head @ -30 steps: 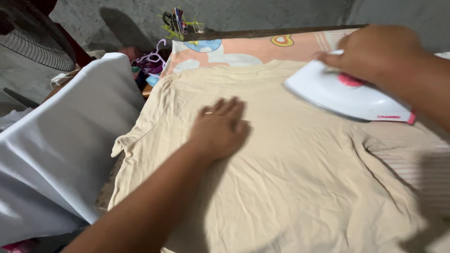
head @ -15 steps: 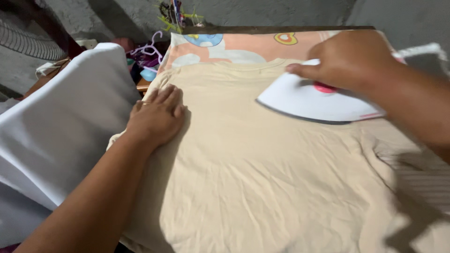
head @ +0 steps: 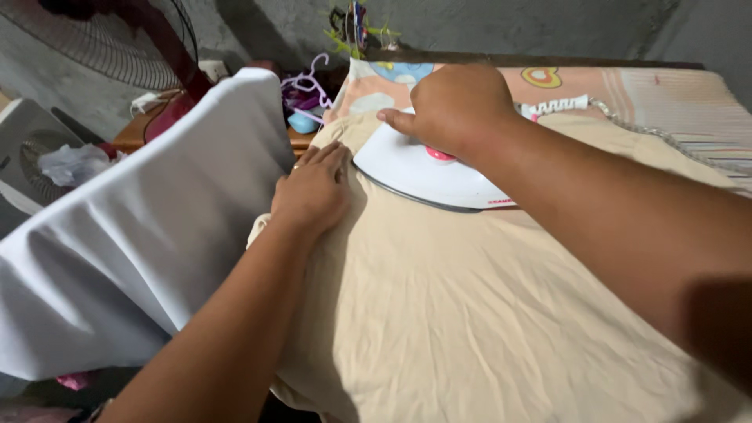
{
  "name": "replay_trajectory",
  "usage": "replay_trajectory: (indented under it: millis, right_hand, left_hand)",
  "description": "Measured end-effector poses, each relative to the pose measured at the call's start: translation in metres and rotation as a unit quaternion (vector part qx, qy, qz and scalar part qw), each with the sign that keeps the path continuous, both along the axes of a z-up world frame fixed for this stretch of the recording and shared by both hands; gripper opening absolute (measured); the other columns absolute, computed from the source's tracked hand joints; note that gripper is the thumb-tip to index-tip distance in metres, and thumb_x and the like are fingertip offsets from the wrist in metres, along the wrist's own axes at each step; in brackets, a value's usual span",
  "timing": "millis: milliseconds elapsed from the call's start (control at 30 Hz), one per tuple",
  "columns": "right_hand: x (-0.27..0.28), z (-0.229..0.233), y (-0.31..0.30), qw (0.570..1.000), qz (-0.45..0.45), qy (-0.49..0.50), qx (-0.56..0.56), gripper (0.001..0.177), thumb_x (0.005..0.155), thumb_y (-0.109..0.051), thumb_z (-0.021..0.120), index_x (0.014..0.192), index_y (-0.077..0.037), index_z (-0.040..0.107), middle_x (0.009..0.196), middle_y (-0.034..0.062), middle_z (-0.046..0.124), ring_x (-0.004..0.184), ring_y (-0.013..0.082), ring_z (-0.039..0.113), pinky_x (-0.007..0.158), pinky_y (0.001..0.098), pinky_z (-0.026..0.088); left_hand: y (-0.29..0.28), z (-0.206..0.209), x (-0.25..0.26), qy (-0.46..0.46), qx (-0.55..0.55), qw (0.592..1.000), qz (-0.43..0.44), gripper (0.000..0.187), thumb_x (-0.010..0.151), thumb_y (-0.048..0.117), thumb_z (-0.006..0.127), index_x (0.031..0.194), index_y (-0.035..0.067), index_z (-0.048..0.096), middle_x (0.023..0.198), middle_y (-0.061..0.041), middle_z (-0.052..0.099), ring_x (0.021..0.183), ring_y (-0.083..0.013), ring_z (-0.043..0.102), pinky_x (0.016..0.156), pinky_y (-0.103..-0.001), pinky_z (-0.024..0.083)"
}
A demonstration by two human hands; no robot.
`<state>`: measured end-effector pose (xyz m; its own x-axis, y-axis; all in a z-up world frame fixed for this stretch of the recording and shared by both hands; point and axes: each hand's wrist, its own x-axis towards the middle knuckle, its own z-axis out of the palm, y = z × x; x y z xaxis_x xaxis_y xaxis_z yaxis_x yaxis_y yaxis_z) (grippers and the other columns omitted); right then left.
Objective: The person irons a light-colored t-shirt on a patterned ironing board. They repeatedly smooth the fabric with one hand while moving a white electric iron with the other, then lift and reposition the shirt to continue ironing different areas.
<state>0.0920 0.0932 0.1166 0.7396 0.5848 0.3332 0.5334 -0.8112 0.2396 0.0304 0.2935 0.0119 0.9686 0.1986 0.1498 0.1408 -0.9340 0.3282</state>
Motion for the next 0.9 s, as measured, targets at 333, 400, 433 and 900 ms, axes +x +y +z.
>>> replay_trajectory:
  millis: [333, 400, 433, 900]
  right_hand:
    - [-0.02, 0.017, -0.087, 0.977, -0.156, 0.139, -0.034, 0.072, 0.09, -0.076, 0.047, 0.089, -0.012, 0.081, 0.086, 0.0104, 0.076, 0.088, 0.0304, 0.071, 0.077, 0.0466, 0.054]
    - [-0.02, 0.023, -0.11, 0.974, -0.18, 0.133, -0.031, 0.071, 0.093, -0.074, 0.046, 0.091, -0.013, 0.08, 0.086, 0.0111, 0.075, 0.086, 0.0318, 0.07, 0.077, 0.0469, 0.053]
    - [-0.025, 0.024, -0.12, 0.966, -0.208, 0.152, -0.016, 0.069, 0.093, -0.074, 0.047, 0.092, -0.012, 0.079, 0.084, 0.0104, 0.075, 0.084, 0.0312, 0.072, 0.077, 0.0457, 0.055]
    - [-0.059, 0.023, -0.112, 0.972, -0.182, 0.149, -0.021, 0.067, 0.09, -0.073, 0.049, 0.083, -0.014, 0.081, 0.081, 0.0098, 0.076, 0.083, 0.029, 0.073, 0.078, 0.0452, 0.054]
  left_hand:
    - [-0.005, 0.0, -0.002, 0.006, 0.043, 0.999, -0.021, 0.059, 0.097, 0.034, 0.034, 0.155, 0.026, 0.038, 0.167, 0.006, 0.028, 0.153, -0.0214, 0.023, 0.117, -0.056, 0.026]
    - [-0.009, 0.002, -0.004, 0.019, 0.073, 0.997, -0.025, 0.066, 0.094, 0.037, 0.033, 0.159, 0.028, 0.03, 0.17, 0.004, 0.02, 0.15, -0.0234, 0.017, 0.114, -0.06, 0.019]
    - [-0.01, 0.002, -0.008, 0.019, 0.102, 0.993, -0.059, 0.063, 0.094, 0.038, 0.032, 0.157, 0.029, 0.031, 0.17, 0.004, 0.02, 0.151, -0.0248, 0.016, 0.115, -0.061, 0.016]
    - [0.014, 0.004, -0.129, -0.093, 0.041, 0.993, 0.067, 0.074, 0.08, 0.046, 0.062, 0.148, 0.019, 0.05, 0.164, -0.014, 0.033, 0.137, -0.0404, 0.035, 0.107, -0.054, 0.036]
